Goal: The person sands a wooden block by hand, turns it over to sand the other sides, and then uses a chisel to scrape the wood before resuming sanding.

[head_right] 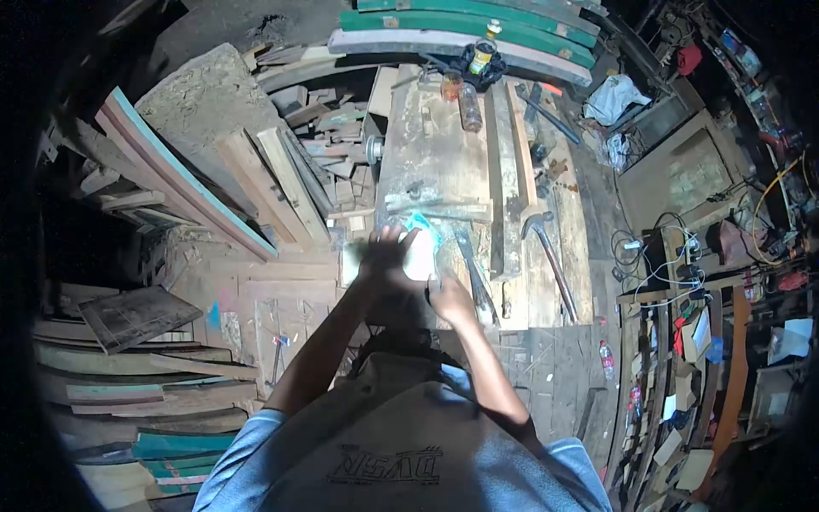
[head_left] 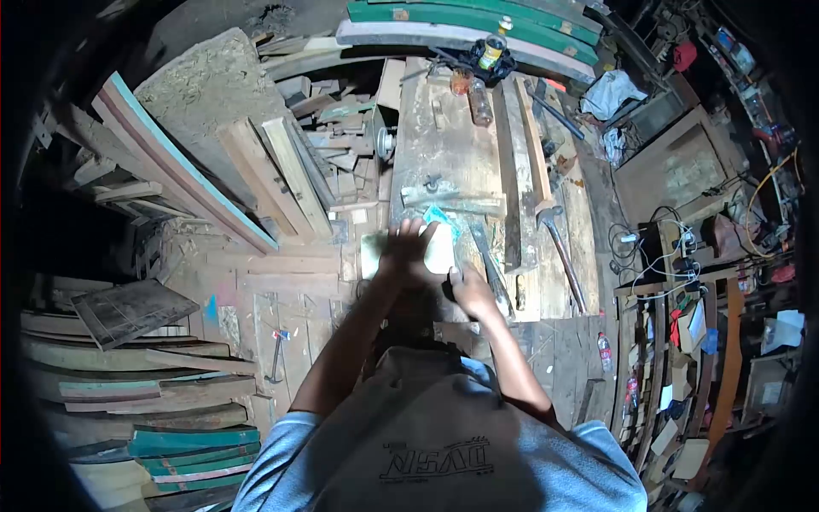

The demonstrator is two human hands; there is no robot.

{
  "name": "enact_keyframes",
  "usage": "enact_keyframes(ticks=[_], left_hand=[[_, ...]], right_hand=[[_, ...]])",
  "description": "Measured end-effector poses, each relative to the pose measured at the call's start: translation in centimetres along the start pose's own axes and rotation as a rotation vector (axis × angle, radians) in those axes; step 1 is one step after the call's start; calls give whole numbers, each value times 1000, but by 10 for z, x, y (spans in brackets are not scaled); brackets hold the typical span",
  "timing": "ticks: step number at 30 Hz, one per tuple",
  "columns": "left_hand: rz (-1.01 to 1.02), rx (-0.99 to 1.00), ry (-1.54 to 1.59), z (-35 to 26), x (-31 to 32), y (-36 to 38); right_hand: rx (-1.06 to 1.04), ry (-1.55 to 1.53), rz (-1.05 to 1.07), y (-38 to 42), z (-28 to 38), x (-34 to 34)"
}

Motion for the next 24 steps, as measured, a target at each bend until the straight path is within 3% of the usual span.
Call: enact_keyframes(ticks=[4, 6, 10, 12, 14, 20, 24], left_hand=[[137, -16, -51, 1, -5, -5], [166, -16, -38, -2, -8, -2], [101, 50, -26, 2, -3, -4], [171, 38, -65, 2, -1, -4], [114, 25, -35, 4, -3, -4], [48, 26, 17, 3, -2, 2], [331, -25, 21, 8, 5, -10]], right_hand=[[-128, -143, -9, 41, 3, 5], [-46, -84, 0, 28, 6, 1], [-16, -29, 35, 1, -3, 0], [-66, -63, 3, 23, -10, 8], [-65, -83, 23, 52, 9, 0], [-116, -152, 19, 6, -4, 0], [-232, -163, -79, 29, -3, 6]])
Point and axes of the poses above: each hand's wrist, its own y-axis away from the middle knuckle, its own x-axis out of the palm, z = x × y, the point moved 5 cm from there along -y, towards the middle knuckle, and after that the axes turned 13 degrees about z, right-handed, at the moved point
